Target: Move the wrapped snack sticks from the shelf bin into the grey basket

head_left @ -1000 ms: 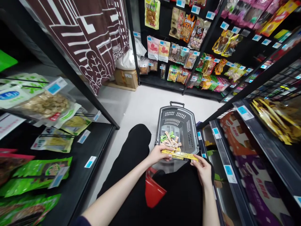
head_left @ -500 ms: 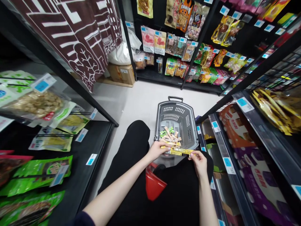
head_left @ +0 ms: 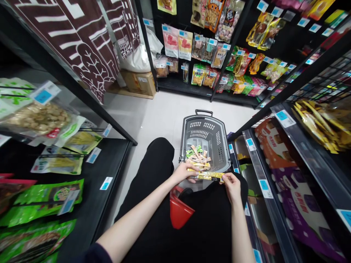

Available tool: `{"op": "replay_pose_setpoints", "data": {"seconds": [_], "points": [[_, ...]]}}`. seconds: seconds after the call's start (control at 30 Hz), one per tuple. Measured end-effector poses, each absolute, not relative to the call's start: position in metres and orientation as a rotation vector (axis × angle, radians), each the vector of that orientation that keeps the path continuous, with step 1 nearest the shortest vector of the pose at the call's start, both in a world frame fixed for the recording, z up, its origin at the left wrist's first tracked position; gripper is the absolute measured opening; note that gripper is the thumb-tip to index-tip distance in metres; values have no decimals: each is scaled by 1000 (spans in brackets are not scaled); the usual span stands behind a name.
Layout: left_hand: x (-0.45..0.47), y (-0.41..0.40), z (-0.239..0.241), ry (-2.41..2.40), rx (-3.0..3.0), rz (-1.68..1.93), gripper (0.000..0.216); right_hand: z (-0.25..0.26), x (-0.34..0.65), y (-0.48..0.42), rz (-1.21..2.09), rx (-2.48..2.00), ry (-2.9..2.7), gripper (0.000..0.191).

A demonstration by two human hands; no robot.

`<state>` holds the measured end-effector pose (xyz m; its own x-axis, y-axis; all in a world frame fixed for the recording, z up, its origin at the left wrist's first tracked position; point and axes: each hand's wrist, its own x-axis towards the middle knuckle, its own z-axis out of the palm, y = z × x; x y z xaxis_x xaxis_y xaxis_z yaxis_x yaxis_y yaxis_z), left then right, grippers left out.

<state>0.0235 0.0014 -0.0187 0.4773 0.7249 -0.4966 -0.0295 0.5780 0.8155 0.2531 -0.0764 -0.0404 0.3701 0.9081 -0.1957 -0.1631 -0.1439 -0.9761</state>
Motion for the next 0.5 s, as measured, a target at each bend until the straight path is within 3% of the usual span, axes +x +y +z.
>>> {"op": "replay_pose_setpoints", "data": {"seconds": [0.5], "points": [[22,1,-24,914,928,546,41,-38,252,-76,1054,-1423,-768,26]]}}
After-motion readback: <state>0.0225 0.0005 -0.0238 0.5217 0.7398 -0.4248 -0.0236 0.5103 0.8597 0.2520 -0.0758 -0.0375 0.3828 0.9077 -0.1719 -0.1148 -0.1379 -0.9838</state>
